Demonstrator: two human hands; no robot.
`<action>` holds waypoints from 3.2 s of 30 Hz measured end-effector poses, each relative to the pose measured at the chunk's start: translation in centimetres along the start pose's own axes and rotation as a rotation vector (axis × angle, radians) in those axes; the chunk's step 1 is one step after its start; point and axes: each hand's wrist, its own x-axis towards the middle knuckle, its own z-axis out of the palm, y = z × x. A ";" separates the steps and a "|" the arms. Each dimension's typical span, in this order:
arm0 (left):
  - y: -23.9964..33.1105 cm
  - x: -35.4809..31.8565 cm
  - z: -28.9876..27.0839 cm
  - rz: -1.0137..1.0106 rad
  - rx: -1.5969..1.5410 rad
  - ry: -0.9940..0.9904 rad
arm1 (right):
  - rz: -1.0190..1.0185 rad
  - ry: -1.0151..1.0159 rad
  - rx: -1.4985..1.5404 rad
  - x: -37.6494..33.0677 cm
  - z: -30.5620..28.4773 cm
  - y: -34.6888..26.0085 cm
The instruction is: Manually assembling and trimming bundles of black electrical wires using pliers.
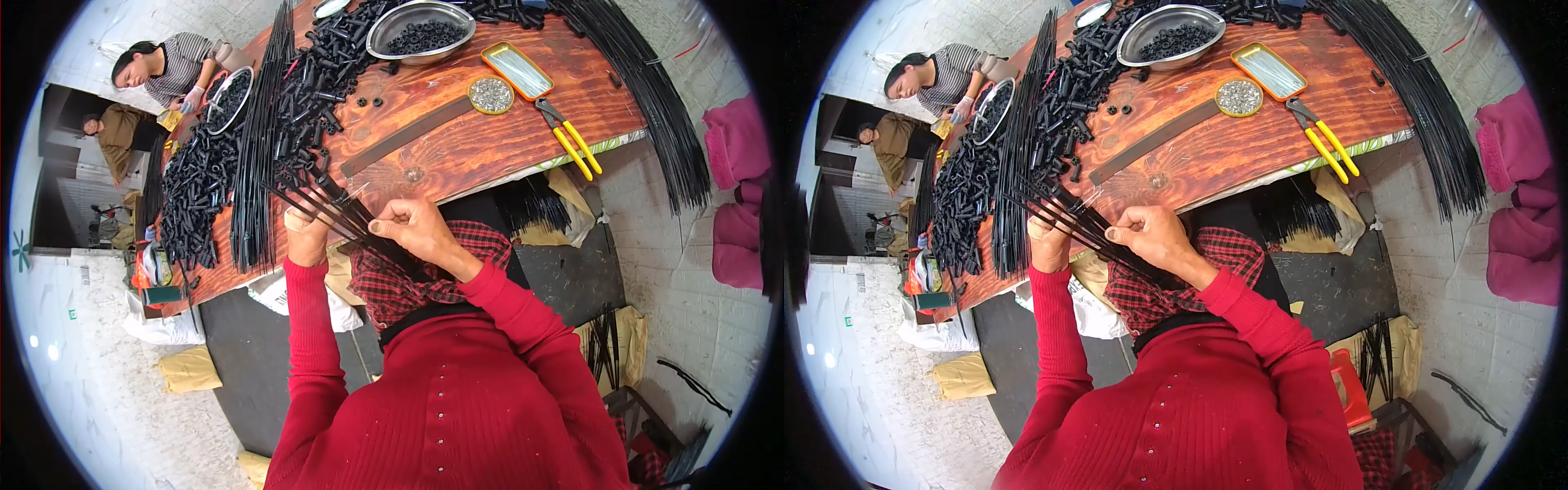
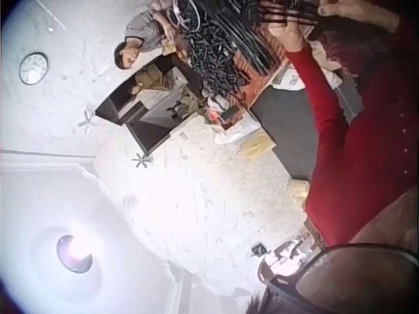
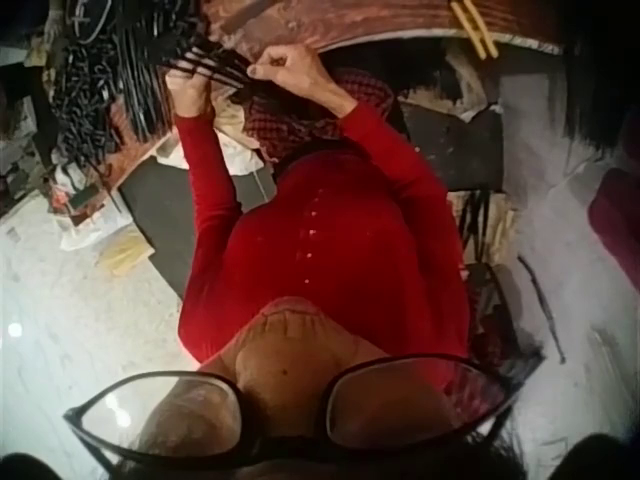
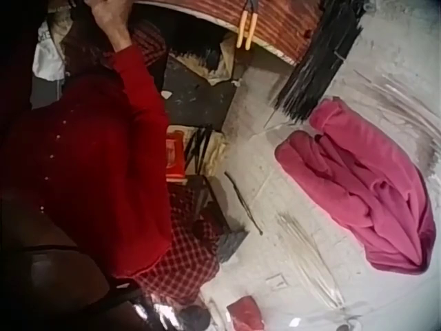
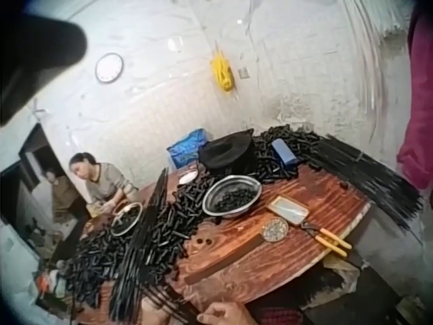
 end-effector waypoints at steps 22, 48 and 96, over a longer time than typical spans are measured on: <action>3.1 -0.6 1.5 -0.069 0.020 -0.033 | -0.135 -0.081 0.125 -1.0 0.4 0.9; 2.0 0.2 1.5 -0.004 -0.042 -0.111 | -0.105 -0.086 0.302 -0.2 0.3 0.5; 2.0 -0.4 2.7 -0.006 0.095 0.004 | -0.253 0.235 -0.165 -1.0 1.3 -2.7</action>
